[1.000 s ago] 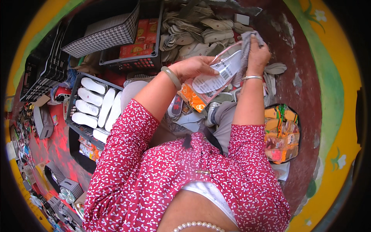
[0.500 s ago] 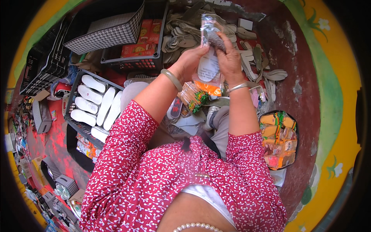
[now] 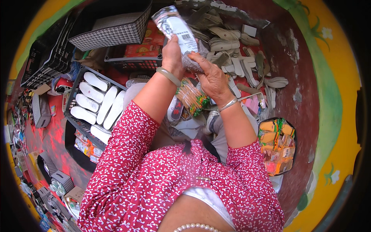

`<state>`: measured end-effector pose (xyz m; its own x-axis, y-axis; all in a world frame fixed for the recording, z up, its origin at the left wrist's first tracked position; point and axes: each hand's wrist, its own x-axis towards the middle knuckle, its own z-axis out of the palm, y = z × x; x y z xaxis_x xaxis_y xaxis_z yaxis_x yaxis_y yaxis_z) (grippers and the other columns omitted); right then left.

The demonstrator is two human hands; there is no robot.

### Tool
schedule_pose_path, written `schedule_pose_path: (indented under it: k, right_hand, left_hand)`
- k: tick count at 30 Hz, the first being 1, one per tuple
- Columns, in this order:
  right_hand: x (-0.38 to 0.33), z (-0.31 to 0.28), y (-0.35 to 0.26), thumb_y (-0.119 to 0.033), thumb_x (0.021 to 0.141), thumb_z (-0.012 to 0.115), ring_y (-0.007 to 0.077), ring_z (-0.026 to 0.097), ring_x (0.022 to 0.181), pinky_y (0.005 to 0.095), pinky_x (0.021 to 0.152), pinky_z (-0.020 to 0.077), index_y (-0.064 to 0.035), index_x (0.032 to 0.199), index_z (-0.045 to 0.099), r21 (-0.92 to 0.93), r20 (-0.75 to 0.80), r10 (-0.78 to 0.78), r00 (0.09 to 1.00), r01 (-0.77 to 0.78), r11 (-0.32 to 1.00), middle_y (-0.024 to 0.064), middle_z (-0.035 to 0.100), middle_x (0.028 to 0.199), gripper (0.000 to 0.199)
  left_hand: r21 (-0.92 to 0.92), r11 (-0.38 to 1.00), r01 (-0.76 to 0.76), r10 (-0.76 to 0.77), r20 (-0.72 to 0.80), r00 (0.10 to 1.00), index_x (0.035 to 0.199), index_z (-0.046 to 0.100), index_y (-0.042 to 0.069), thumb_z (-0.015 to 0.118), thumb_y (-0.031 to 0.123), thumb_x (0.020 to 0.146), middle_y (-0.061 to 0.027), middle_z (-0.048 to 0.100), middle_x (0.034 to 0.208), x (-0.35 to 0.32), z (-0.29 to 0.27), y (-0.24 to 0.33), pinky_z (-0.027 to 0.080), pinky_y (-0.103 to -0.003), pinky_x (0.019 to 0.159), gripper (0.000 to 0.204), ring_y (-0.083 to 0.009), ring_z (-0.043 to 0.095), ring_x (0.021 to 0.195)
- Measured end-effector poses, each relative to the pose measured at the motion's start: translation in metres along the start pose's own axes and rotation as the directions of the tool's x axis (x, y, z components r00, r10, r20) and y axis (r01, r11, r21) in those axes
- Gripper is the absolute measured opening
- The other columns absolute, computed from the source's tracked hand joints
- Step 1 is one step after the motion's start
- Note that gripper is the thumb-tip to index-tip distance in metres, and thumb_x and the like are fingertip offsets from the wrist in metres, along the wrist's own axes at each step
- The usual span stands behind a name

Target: The person is packaging shoe insoles into plastic bags by hand, occasionally using a cloth to wipe the insoles before inserting them and then placing the finished packs into a container.

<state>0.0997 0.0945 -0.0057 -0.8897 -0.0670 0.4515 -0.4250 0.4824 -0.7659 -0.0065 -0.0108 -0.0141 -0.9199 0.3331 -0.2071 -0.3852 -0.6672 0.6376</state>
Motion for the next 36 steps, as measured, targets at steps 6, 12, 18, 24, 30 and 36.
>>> schedule_pose_path:
  k: [6,12,18,24,30,36]
  right_hand:
    - [-0.013,0.040,-0.022,0.010,0.078,0.050,0.0292,0.048,0.121,0.0321,0.097,0.0398,-0.0094,0.128,0.048,0.133,-0.197,-0.014,0.980,0.041,0.990,0.0163,0.046,0.133,0.054]
    - [-0.017,0.038,-0.029,0.019,0.073,0.039,0.0215,0.056,0.108,0.0289,0.091,0.0438,-0.0042,0.120,0.055,0.396,-0.096,-0.032,0.995,0.067,0.916,0.0137,0.055,0.123,0.055]
    - [-0.005,-0.026,-0.020,0.008,0.082,0.046,0.0142,0.057,0.100,0.0268,0.087,0.0461,-0.0031,0.119,0.054,0.652,-0.509,0.307,0.804,0.128,0.747,0.0075,0.060,0.112,0.039]
    - [0.001,-0.026,-0.017,0.004,0.089,0.045,0.0159,0.054,0.108,0.0279,0.093,0.0415,-0.0086,0.131,0.045,0.439,-0.510,0.251,0.823,-0.002,0.899,0.0061,0.055,0.122,0.044]
    - [-0.012,0.039,-0.019,0.010,0.081,0.048,0.0133,0.054,0.107,0.0252,0.090,0.0416,-0.0063,0.129,0.048,0.266,-0.258,0.127,0.958,-0.056,0.962,0.0061,0.054,0.124,0.050]
    - [0.000,-0.025,-0.018,-0.001,0.077,0.044,0.0146,0.059,0.091,0.0280,0.083,0.0472,0.0030,0.110,0.057,0.791,-0.100,0.376,0.921,-0.156,0.591,0.0067,0.062,0.101,0.035]
  left_hand:
    - [-0.265,0.962,0.070,-0.022,0.182,0.983,0.135,0.021,-0.001,0.016,0.039,0.096,-0.0243,0.044,0.128,0.003,-0.012,0.012,0.044,-0.055,0.087,0.056,-0.0432,0.050,0.108]
    - [-0.460,0.884,0.079,0.104,0.358,0.928,0.140,0.016,0.004,0.015,0.042,0.096,-0.0254,0.036,0.135,0.016,-0.016,0.029,0.033,-0.060,0.099,0.058,-0.0497,0.037,0.120]
    - [-0.497,0.862,0.100,0.074,0.317,0.945,0.133,0.028,-0.003,0.018,0.043,0.097,-0.0238,0.040,0.133,0.006,0.004,0.032,0.033,-0.059,0.098,0.059,-0.0431,0.041,0.120]
    - [-0.427,0.903,0.039,0.103,0.304,0.947,0.133,0.028,-0.005,0.021,0.039,0.098,-0.0234,0.044,0.127,-0.001,0.015,0.014,0.035,-0.056,0.098,0.056,-0.0399,0.045,0.118]
    - [-0.590,0.796,0.134,0.067,0.305,0.950,0.131,0.028,-0.008,0.018,0.043,0.097,-0.0271,0.044,0.126,0.006,0.001,0.013,0.045,-0.050,0.090,0.062,-0.0377,0.051,0.107]
    - [-0.296,0.952,-0.077,0.171,0.303,0.937,0.121,0.040,-0.002,0.031,0.031,0.097,-0.0211,0.055,0.107,0.000,0.002,0.029,0.051,-0.048,0.082,0.042,-0.0351,0.059,0.094]
